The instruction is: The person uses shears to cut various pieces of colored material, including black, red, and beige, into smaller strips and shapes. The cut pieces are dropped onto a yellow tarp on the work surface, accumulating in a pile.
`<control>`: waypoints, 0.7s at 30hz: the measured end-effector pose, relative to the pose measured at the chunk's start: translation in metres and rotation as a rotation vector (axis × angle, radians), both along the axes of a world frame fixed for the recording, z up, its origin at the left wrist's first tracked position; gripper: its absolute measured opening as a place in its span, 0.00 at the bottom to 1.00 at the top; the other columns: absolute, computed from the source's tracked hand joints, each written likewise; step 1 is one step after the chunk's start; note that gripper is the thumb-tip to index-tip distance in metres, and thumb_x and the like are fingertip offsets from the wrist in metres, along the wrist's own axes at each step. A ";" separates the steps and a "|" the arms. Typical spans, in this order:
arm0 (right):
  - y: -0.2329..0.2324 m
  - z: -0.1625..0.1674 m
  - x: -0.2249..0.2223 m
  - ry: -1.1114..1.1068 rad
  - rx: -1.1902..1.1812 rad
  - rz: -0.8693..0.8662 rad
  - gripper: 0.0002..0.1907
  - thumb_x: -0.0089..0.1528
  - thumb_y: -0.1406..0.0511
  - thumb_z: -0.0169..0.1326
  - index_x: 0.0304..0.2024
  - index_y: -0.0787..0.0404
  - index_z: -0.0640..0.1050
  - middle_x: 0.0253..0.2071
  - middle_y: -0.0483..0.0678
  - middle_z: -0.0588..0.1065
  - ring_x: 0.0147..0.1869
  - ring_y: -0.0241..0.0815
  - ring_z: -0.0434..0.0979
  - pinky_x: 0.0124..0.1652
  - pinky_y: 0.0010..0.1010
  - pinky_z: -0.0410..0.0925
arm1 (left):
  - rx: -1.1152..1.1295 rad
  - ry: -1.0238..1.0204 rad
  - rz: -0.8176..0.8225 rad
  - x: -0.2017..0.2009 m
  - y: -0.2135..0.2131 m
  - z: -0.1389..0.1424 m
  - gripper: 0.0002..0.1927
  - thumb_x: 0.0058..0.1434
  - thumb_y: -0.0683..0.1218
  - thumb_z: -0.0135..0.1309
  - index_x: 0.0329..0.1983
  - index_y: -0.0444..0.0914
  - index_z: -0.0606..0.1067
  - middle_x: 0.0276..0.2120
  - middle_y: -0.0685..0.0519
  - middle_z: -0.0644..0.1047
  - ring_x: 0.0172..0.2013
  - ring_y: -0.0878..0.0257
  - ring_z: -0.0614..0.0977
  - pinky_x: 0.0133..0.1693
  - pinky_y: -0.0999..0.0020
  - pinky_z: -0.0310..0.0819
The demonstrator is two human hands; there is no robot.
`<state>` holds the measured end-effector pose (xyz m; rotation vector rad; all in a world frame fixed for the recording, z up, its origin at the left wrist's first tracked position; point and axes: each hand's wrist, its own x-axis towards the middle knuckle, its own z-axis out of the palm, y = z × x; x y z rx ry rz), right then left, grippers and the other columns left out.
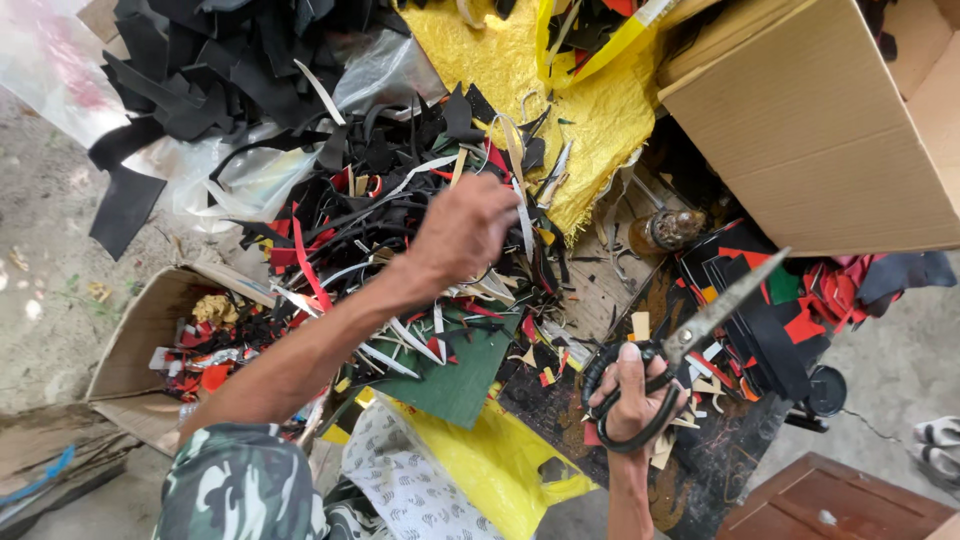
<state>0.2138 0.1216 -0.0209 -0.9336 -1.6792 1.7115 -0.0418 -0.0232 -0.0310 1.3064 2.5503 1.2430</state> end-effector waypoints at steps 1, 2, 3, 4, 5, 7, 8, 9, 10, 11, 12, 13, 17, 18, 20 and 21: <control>-0.001 -0.003 0.000 -0.020 0.006 -0.001 0.10 0.67 0.66 0.52 0.30 0.61 0.74 0.17 0.44 0.68 0.15 0.33 0.66 0.15 0.26 0.63 | -0.018 0.085 -0.051 -0.011 -0.002 0.002 0.07 0.59 0.37 0.57 0.40 0.34 0.81 0.36 0.44 0.77 0.40 0.50 0.77 0.43 0.56 0.74; -0.001 -0.007 -0.001 -0.010 0.052 0.035 0.12 0.67 0.65 0.52 0.28 0.61 0.73 0.16 0.44 0.69 0.13 0.33 0.67 0.15 0.27 0.64 | -0.032 0.167 -0.098 -0.018 -0.002 0.003 0.10 0.56 0.35 0.55 0.41 0.35 0.81 0.38 0.45 0.77 0.42 0.50 0.76 0.45 0.57 0.73; -0.002 -0.012 -0.006 -0.001 0.102 0.073 0.15 0.67 0.65 0.52 0.25 0.61 0.72 0.14 0.44 0.69 0.12 0.33 0.68 0.14 0.27 0.64 | -0.043 0.248 -0.143 -0.020 -0.001 0.003 0.14 0.54 0.33 0.53 0.43 0.35 0.81 0.41 0.45 0.77 0.43 0.50 0.75 0.46 0.59 0.73; -0.001 -0.014 -0.009 0.009 0.155 0.111 0.17 0.67 0.64 0.52 0.22 0.61 0.71 0.13 0.44 0.70 0.10 0.33 0.69 0.14 0.28 0.64 | -0.067 0.357 -0.178 -0.020 0.005 0.003 0.12 0.53 0.36 0.53 0.41 0.35 0.80 0.42 0.44 0.77 0.44 0.50 0.75 0.46 0.58 0.71; -0.002 -0.016 -0.009 -0.008 0.154 0.123 0.18 0.68 0.64 0.52 0.22 0.61 0.71 0.13 0.44 0.69 0.11 0.34 0.69 0.14 0.27 0.64 | -0.091 0.467 -0.211 -0.018 0.013 0.002 0.11 0.52 0.38 0.54 0.38 0.35 0.80 0.42 0.43 0.77 0.45 0.51 0.74 0.46 0.57 0.70; -0.008 -0.020 -0.010 -0.040 0.151 0.147 0.20 0.68 0.64 0.53 0.21 0.61 0.70 0.12 0.44 0.68 0.11 0.34 0.68 0.13 0.26 0.63 | -0.214 0.567 -0.280 -0.018 0.025 -0.001 0.08 0.53 0.41 0.54 0.34 0.35 0.79 0.42 0.44 0.76 0.47 0.51 0.73 0.47 0.57 0.68; -0.010 -0.021 -0.010 -0.057 0.155 0.152 0.20 0.68 0.63 0.53 0.21 0.61 0.70 0.11 0.45 0.68 0.11 0.34 0.68 0.13 0.25 0.62 | -0.310 0.555 -0.319 -0.021 0.031 -0.002 0.06 0.54 0.42 0.54 0.31 0.35 0.79 0.40 0.46 0.76 0.48 0.52 0.73 0.49 0.56 0.67; -0.011 -0.021 -0.009 -0.076 0.159 0.156 0.20 0.68 0.63 0.53 0.20 0.61 0.70 0.11 0.45 0.68 0.11 0.34 0.68 0.13 0.25 0.62 | -0.405 0.541 -0.358 -0.025 0.036 -0.004 0.07 0.56 0.43 0.53 0.29 0.35 0.79 0.39 0.47 0.76 0.49 0.52 0.73 0.50 0.56 0.67; -0.011 -0.022 -0.008 -0.095 0.164 0.161 0.21 0.68 0.63 0.53 0.20 0.61 0.70 0.11 0.45 0.68 0.11 0.35 0.68 0.14 0.25 0.62 | -0.423 0.536 -0.379 -0.029 0.038 -0.005 0.06 0.56 0.43 0.54 0.28 0.35 0.79 0.38 0.47 0.76 0.47 0.52 0.73 0.49 0.56 0.67; -0.011 -0.023 -0.006 -0.103 0.165 0.163 0.21 0.68 0.62 0.53 0.20 0.62 0.71 0.11 0.45 0.68 0.11 0.35 0.68 0.14 0.25 0.62 | -0.442 0.532 -0.398 -0.034 0.039 -0.006 0.06 0.56 0.43 0.54 0.26 0.35 0.78 0.36 0.47 0.76 0.45 0.52 0.73 0.49 0.56 0.68; -0.011 -0.024 -0.004 -0.110 0.166 0.165 0.21 0.68 0.62 0.53 0.20 0.62 0.71 0.11 0.45 0.68 0.11 0.35 0.68 0.14 0.25 0.62 | -0.461 0.528 -0.417 -0.038 0.039 -0.007 0.06 0.55 0.42 0.55 0.25 0.35 0.78 0.35 0.47 0.76 0.44 0.52 0.74 0.49 0.56 0.68; -0.010 -0.026 -0.002 -0.118 0.166 0.166 0.21 0.68 0.62 0.53 0.20 0.62 0.71 0.11 0.46 0.69 0.12 0.35 0.68 0.14 0.25 0.62 | -0.369 0.488 -0.346 -0.043 0.036 -0.007 0.04 0.55 0.40 0.56 0.27 0.35 0.79 0.34 0.47 0.76 0.42 0.53 0.75 0.47 0.56 0.70; -0.005 -0.036 -0.002 -0.173 0.126 0.198 0.20 0.66 0.59 0.54 0.21 0.62 0.71 0.11 0.46 0.69 0.11 0.36 0.70 0.12 0.26 0.64 | 0.002 -0.172 -0.069 -0.053 0.017 -0.003 0.05 0.58 0.40 0.58 0.35 0.34 0.81 0.29 0.49 0.80 0.32 0.58 0.80 0.36 0.62 0.74; -0.005 -0.039 -0.006 -0.196 0.127 0.225 0.21 0.65 0.58 0.54 0.21 0.62 0.71 0.11 0.45 0.69 0.10 0.36 0.71 0.12 0.27 0.66 | 0.103 -0.458 0.002 -0.054 0.013 -0.001 0.06 0.60 0.42 0.59 0.37 0.33 0.82 0.26 0.50 0.81 0.29 0.60 0.81 0.32 0.64 0.74; -0.005 -0.041 -0.010 -0.241 0.136 0.276 0.21 0.64 0.55 0.56 0.22 0.62 0.70 0.12 0.45 0.70 0.11 0.36 0.72 0.12 0.27 0.68 | 0.295 -0.857 -0.006 -0.054 0.010 0.002 0.08 0.57 0.42 0.61 0.35 0.30 0.80 0.27 0.50 0.81 0.28 0.62 0.83 0.32 0.66 0.81; -0.008 -0.043 -0.013 -0.263 0.143 0.297 0.21 0.63 0.54 0.57 0.23 0.62 0.70 0.12 0.45 0.70 0.11 0.36 0.73 0.13 0.27 0.69 | 0.395 -1.053 -0.012 -0.055 0.010 0.003 0.09 0.56 0.42 0.62 0.34 0.28 0.80 0.27 0.50 0.81 0.28 0.63 0.84 0.31 0.68 0.85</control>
